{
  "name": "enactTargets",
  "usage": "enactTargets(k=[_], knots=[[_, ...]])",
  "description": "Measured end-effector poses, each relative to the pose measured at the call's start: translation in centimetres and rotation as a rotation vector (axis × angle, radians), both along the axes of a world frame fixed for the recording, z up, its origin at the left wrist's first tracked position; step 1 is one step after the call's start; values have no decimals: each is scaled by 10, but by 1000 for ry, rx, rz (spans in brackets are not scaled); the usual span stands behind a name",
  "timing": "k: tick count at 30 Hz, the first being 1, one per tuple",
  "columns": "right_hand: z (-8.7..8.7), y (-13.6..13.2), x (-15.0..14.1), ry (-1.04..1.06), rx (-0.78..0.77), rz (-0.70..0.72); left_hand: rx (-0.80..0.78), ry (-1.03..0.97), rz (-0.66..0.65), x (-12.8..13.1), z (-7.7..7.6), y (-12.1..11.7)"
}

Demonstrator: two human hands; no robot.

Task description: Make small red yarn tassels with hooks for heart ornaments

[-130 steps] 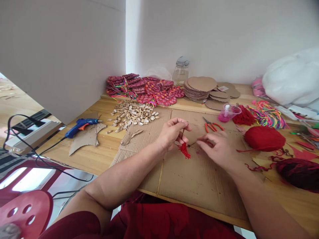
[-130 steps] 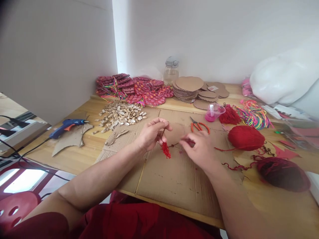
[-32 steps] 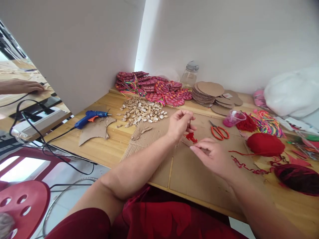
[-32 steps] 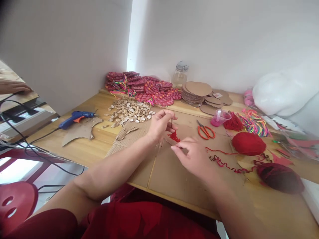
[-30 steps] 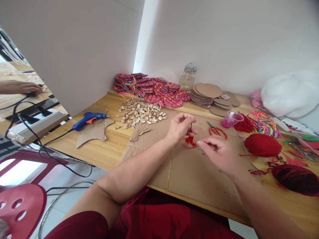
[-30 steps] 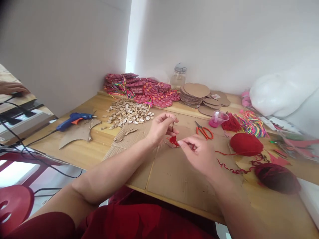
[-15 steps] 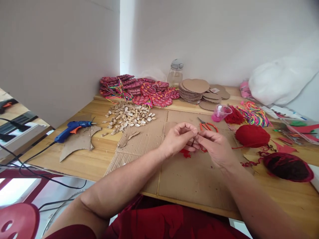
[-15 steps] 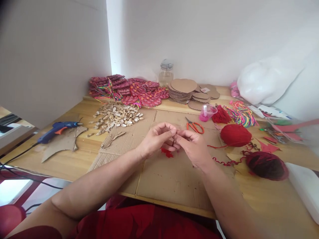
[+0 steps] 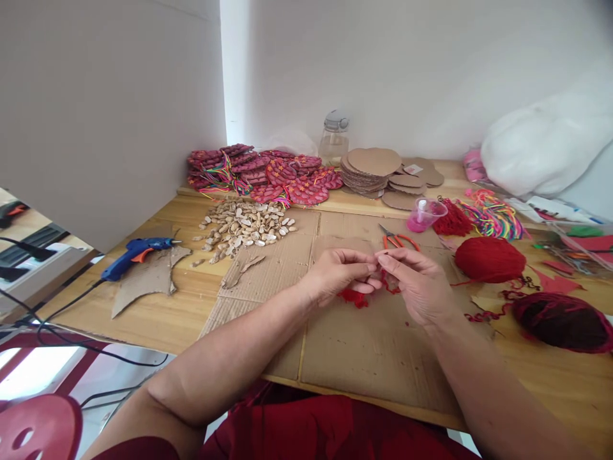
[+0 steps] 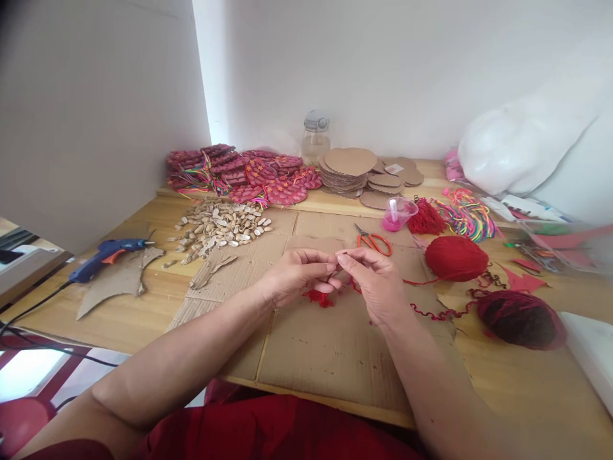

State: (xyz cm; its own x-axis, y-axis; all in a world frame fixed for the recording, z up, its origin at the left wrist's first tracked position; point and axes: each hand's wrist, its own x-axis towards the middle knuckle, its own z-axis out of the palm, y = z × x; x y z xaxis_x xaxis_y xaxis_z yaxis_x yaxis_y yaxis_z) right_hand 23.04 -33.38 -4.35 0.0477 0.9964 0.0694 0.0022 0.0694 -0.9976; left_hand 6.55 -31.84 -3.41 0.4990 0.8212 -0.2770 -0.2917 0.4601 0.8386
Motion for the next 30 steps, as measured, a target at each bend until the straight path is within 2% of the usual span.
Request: enactTargets(k=[8,18,23,30], knots=[[0,-3,-2,82,-29,64,65,43,55,0,5,-4],[7,-9,-3,-55,-113,281,76,18,114,2,9,-8],[6,-9,-7,24,-123,219,81,13,80,3,8,-10],[0,-6,-3,149,-155,39,-4,-42,23,3,3,-5]])
